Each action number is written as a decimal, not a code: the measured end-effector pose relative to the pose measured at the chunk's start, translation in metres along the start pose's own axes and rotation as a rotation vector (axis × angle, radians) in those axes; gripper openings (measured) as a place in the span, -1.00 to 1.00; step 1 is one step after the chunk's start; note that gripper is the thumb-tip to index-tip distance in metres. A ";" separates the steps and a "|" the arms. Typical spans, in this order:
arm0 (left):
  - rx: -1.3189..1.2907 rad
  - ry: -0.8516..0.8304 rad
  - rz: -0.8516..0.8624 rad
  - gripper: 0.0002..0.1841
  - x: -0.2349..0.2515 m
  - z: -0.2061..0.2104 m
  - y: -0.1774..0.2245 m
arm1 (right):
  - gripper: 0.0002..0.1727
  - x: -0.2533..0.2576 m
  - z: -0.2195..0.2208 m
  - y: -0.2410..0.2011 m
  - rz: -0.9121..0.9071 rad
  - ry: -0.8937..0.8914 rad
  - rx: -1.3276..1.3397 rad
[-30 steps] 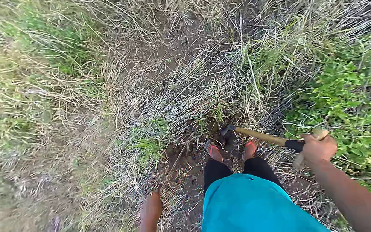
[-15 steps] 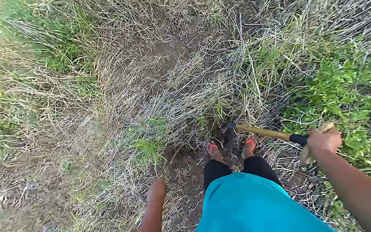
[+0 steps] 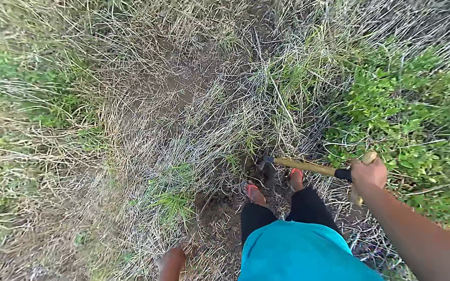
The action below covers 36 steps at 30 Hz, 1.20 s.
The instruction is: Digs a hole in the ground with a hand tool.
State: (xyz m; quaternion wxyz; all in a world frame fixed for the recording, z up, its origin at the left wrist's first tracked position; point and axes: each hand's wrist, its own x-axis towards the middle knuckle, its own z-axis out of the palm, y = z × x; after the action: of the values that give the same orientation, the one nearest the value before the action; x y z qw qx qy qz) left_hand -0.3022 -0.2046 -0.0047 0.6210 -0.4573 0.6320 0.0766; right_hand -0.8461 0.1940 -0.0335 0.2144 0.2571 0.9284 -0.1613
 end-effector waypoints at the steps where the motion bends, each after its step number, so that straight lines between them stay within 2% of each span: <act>1: -0.003 0.088 -0.003 -0.26 -0.005 -0.016 0.012 | -0.34 0.010 -0.002 0.004 0.004 -0.001 -0.006; 3: -0.088 0.258 0.044 -0.22 -0.017 -0.049 0.051 | -0.37 0.031 -0.008 0.012 -0.001 -0.007 -0.004; 6: -0.235 0.345 0.178 -0.29 -0.033 -0.081 0.137 | -0.39 0.072 -0.017 0.029 0.012 -0.032 -0.022; 10: -0.408 0.147 0.389 -0.28 -0.028 -0.076 0.284 | -0.43 0.161 -0.021 0.089 0.051 -0.028 -0.094; 13: -0.588 -0.086 0.510 -0.32 -0.019 -0.048 0.398 | -0.43 0.221 -0.008 0.141 0.090 -0.061 -0.091; 15: -0.755 -0.262 0.564 -0.31 -0.013 -0.024 0.473 | -0.44 0.242 0.000 0.166 0.110 -0.079 -0.060; 17: -0.955 -0.460 0.504 -0.29 -0.009 -0.009 0.543 | -0.51 0.234 0.001 0.164 0.085 -0.096 0.070; 20: -1.319 -0.726 0.317 -0.27 0.001 -0.009 0.639 | -0.58 0.183 -0.007 0.137 0.030 -0.167 0.300; 22: -1.632 -0.828 0.205 -0.26 0.018 -0.017 0.685 | -0.59 0.136 -0.008 0.121 0.011 -0.207 0.363; 23: -1.802 -0.817 0.131 -0.33 0.029 -0.018 0.704 | -0.62 0.115 -0.006 0.115 -0.001 -0.212 0.368; 25: -2.037 -0.740 0.033 -0.57 0.044 -0.015 0.721 | -0.63 0.085 -0.001 0.117 -0.038 -0.178 0.368; 26: -2.061 -0.705 0.031 -0.66 0.045 -0.010 0.718 | -0.64 0.076 0.001 0.121 -0.057 -0.159 0.366; 28: -2.029 -0.630 0.048 -0.64 0.040 -0.005 0.708 | -0.64 0.066 0.002 0.131 -0.096 -0.130 0.356; 32: -2.070 -0.607 0.103 -0.62 0.011 -0.005 0.686 | -0.72 0.051 -0.017 0.159 -0.241 -0.119 0.380; 34: -2.095 -0.629 0.133 -0.65 -0.007 -0.013 0.659 | -0.76 0.046 -0.031 0.168 -0.295 -0.131 0.411; 36: -2.114 -0.579 0.156 -0.67 -0.016 -0.032 0.618 | -0.71 0.039 -0.039 0.159 -0.270 -0.174 0.417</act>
State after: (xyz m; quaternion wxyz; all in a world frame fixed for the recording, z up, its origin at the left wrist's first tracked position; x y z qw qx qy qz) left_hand -0.7435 0.1342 -0.2751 0.0342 -0.6821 0.1051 0.7229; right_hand -0.8018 0.3557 -0.0491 0.2124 0.1545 0.8790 -0.3979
